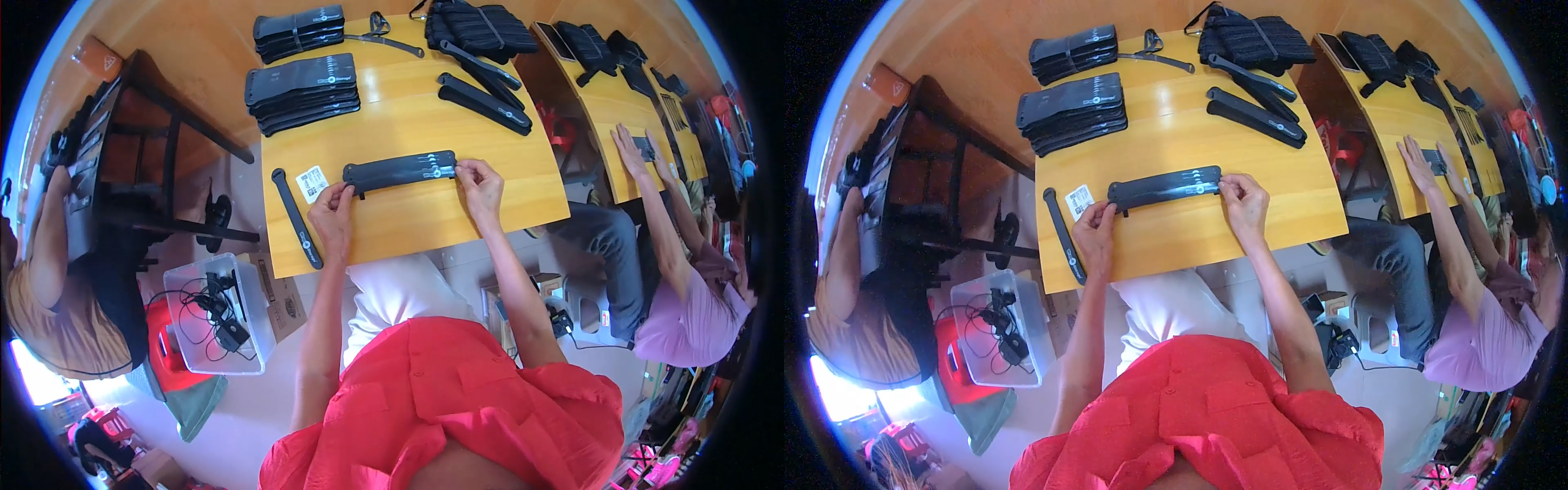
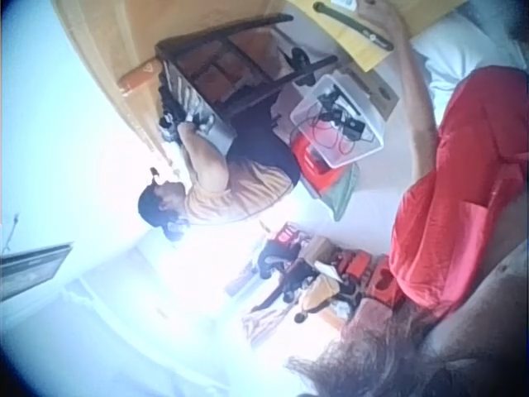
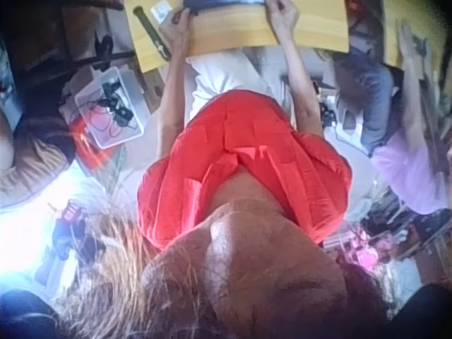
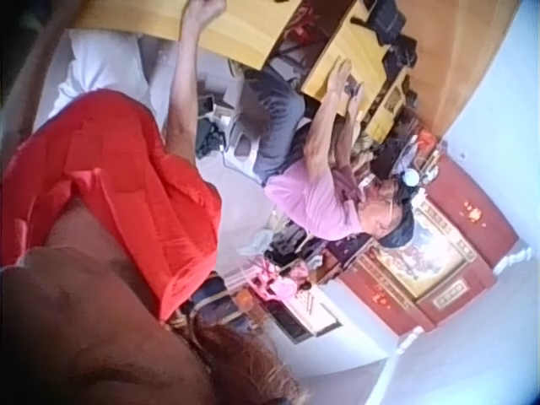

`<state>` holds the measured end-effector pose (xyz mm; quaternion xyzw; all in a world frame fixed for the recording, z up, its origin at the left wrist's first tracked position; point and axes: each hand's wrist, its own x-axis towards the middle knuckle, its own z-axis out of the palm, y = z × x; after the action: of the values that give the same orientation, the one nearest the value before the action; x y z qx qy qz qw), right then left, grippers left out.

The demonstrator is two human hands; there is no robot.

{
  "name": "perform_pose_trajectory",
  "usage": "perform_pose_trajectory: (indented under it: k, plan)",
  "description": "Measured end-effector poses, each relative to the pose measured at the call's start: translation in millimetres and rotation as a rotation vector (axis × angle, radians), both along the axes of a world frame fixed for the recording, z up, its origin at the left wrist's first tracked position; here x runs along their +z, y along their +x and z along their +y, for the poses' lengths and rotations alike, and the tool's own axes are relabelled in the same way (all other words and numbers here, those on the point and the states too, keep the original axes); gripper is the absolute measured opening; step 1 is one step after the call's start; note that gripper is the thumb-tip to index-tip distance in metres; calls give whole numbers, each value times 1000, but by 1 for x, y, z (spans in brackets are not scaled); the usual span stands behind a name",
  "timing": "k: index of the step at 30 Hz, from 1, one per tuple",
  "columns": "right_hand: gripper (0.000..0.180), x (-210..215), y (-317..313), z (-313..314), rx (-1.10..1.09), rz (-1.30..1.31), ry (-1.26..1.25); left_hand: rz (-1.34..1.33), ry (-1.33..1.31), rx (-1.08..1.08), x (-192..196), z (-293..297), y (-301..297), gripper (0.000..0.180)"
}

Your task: Attaching elastic straps to black product components at a manufacturing workbench.

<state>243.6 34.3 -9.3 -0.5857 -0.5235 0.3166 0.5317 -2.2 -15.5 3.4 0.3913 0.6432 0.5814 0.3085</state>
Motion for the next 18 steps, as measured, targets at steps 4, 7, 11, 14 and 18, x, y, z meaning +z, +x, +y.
perform_pose_trajectory:
  k: [4, 7, 11, 14, 18]
  plan:
    - [8, 4, 0, -3, 2, -6, -20, -6, -53, -19, -5, 0, -2, 14]
    - [7, 6, -1, -4, 5, -6, 9, -10, -66, -19, 0, -1, 0, 14]
    - [4, 15, -3, -8, 31, -156, 92, -40, -56, -4, -2, -1, 1, 13]
    - [4, 22, -6, -11, 14, -236, 151, -41, -57, 11, 0, -1, 3, 12]
    - [4, 16, -2, -8, 5, -311, 171, -27, -100, -15, 2, 0, 4, 14]
